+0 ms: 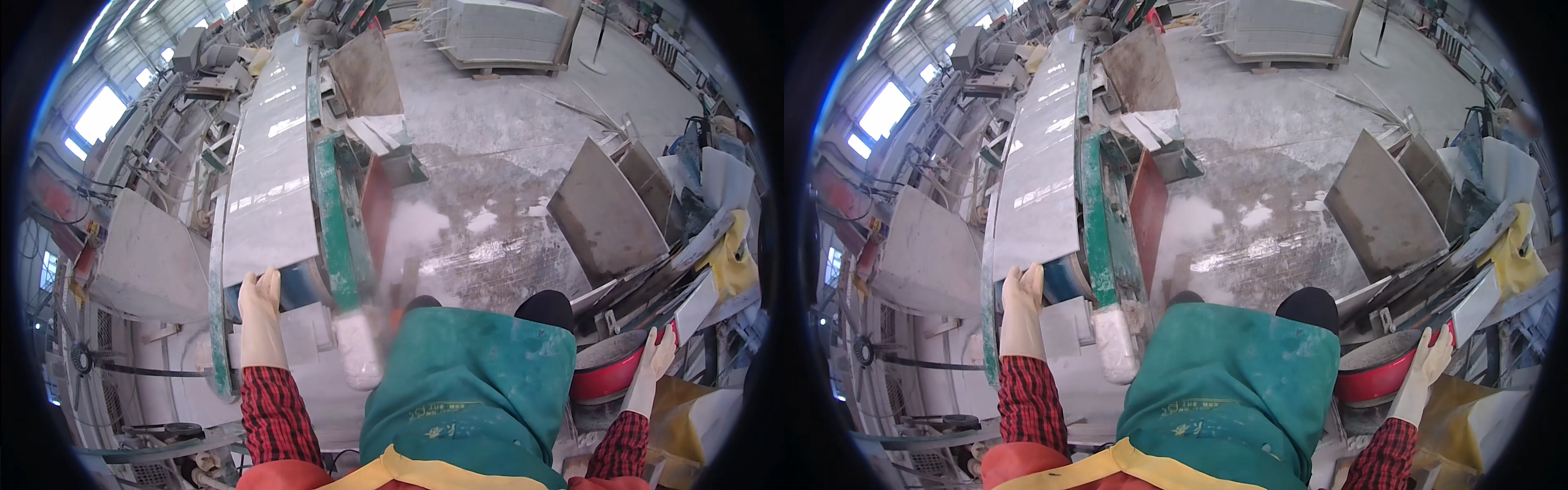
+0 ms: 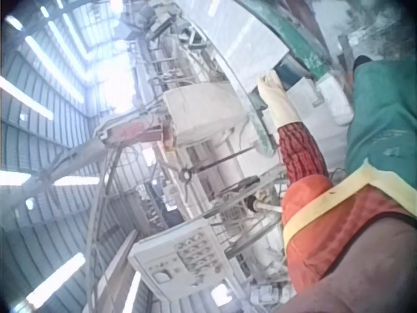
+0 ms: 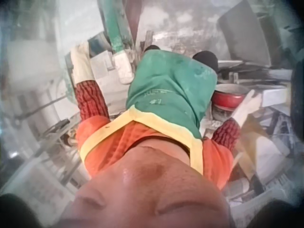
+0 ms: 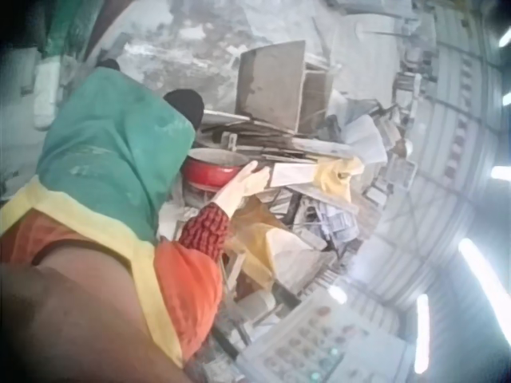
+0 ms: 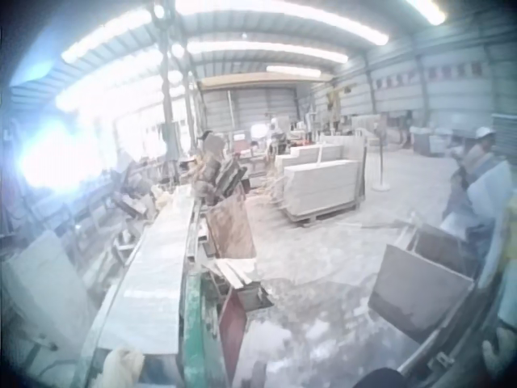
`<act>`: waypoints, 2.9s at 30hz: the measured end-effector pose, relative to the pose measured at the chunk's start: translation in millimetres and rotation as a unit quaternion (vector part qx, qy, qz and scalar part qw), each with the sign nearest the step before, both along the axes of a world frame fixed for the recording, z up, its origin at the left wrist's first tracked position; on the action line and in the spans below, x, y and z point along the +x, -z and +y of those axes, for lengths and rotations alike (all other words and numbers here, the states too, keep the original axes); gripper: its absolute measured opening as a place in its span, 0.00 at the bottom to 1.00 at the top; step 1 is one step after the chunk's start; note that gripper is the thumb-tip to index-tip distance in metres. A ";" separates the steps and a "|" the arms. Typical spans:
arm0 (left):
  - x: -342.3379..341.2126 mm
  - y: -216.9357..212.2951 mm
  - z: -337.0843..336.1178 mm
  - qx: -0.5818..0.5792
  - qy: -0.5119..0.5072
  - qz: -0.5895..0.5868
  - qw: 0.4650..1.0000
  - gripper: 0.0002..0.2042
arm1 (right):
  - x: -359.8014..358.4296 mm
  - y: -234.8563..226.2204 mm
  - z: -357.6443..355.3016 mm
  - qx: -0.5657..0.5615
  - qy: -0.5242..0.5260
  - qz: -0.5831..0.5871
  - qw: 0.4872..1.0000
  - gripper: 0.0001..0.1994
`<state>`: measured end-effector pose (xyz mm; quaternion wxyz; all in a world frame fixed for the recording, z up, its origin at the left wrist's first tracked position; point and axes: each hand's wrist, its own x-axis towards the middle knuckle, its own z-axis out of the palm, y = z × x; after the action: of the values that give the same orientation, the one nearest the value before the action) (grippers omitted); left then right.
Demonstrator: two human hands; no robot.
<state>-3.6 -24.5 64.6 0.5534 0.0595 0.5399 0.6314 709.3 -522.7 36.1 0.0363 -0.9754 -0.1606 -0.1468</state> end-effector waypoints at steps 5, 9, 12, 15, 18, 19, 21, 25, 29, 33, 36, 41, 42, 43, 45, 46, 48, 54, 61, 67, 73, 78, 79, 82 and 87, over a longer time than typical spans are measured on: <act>34.1 21.7 -0.7 0.164 0.110 0.351 0.915 0.28 | -18.9 -1.1 1.9 0.011 -0.014 -0.089 0.996 0.27; 83.2 36.3 2.7 0.292 0.209 0.534 0.766 0.26 | -42.7 -22.4 35.4 0.066 -0.012 -0.066 0.996 0.26; 139.7 15.5 -5.8 0.352 0.266 0.635 0.634 0.25 | -50.6 -27.3 42.4 0.085 -0.027 -0.102 0.991 0.24; 168.0 24.2 -1.6 0.375 0.296 0.707 0.522 0.25 | -54.8 -29.6 36.0 0.102 -0.019 -0.094 0.990 0.24; 169.2 47.7 5.4 0.349 0.297 0.747 0.482 0.24 | -58.0 -27.2 32.9 0.102 -0.014 -0.116 0.988 0.25; 167.9 51.4 4.0 0.348 0.290 0.753 0.478 0.24 | -59.6 -28.6 33.5 0.103 -0.011 -0.112 0.988 0.25; 168.8 50.2 1.2 0.346 0.292 0.745 0.489 0.23 | -65.9 -30.9 33.2 0.099 -0.007 -0.101 0.990 0.25; 161.5 56.2 3.5 0.327 0.258 0.744 0.523 0.22 | -61.5 -38.9 35.8 0.109 -0.034 -0.081 0.990 0.24; 166.9 49.6 -1.4 0.300 0.248 0.742 0.546 0.22 | -36.6 -49.7 34.9 0.067 -0.028 -0.126 0.989 0.26; 161.1 60.5 5.7 0.331 0.226 0.751 0.525 0.21 | -1.4 -49.7 46.2 0.014 -0.066 -0.265 0.962 0.29; 167.3 48.5 -0.3 0.317 0.248 0.745 0.532 0.20 | 33.6 -42.7 42.7 0.035 0.038 -0.160 0.986 0.29; 164.0 47.0 2.3 0.318 0.236 0.761 0.514 0.21 | 57.6 -30.8 37.1 0.084 0.044 -0.095 0.991 0.22; 166.9 42.9 -0.6 0.314 0.242 0.758 0.517 0.21 | 60.9 -42.9 36.0 0.081 0.055 -0.039 0.994 0.20; 169.7 42.0 -2.2 0.311 0.247 0.756 0.521 0.21 | 67.2 -52.1 37.5 0.077 0.069 -0.005 0.995 0.21; 173.3 47.7 0.2 0.325 0.240 0.751 0.521 0.21 | 72.6 -63.9 32.9 0.069 0.104 0.064 0.990 0.23; 175.1 52.0 2.3 0.330 0.241 0.751 0.519 0.21 | 87.8 -29.4 20.1 0.006 0.108 -0.057 0.993 0.26; 170.7 50.6 1.5 0.328 0.239 0.753 0.518 0.20 | 88.9 -36.9 32.1 -0.008 0.136 0.011 0.991 0.28; 171.6 49.3 -1.2 0.335 0.247 0.743 0.523 0.21 | 106.6 -40.7 32.0 -0.022 0.162 0.078 0.983 0.29; 161.8 63.2 9.9 0.348 0.243 0.758 0.495 0.22 | 141.9 -35.1 27.3 -0.021 0.154 0.078 0.985 0.28; 165.6 58.4 5.5 0.293 0.267 0.769 0.502 0.23 | 160.6 -41.9 27.5 -0.016 0.146 0.047 0.988 0.27; 152.7 64.2 8.5 0.303 0.266 0.783 0.473 0.24 | 176.8 -34.4 24.3 -0.001 0.145 0.045 0.988 0.26; 162.2 58.8 6.2 0.315 0.262 0.769 0.491 0.23 | 152.1 -35.9 24.2 0.002 0.146 0.033 0.989 0.28; 161.4 55.7 5.9 0.313 0.264 0.765 0.498 0.23 | 142.5 -35.3 26.3 0.005 0.137 0.037 0.990 0.28; 171.2 45.9 2.6 0.314 0.253 0.759 0.511 0.20 | 107.1 -38.0 24.5 0.010 0.121 0.033 0.992 0.29; 161.9 57.7 6.9 0.311 0.219 0.774 0.506 0.21 | 33.0 -51.3 38.4 0.015 0.092 0.069 0.993 0.30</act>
<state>158.3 -17.6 6.8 -0.0184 0.8092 0.4923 0.3202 742.3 -484.2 87.4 0.0482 -0.9931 -0.0650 -0.0847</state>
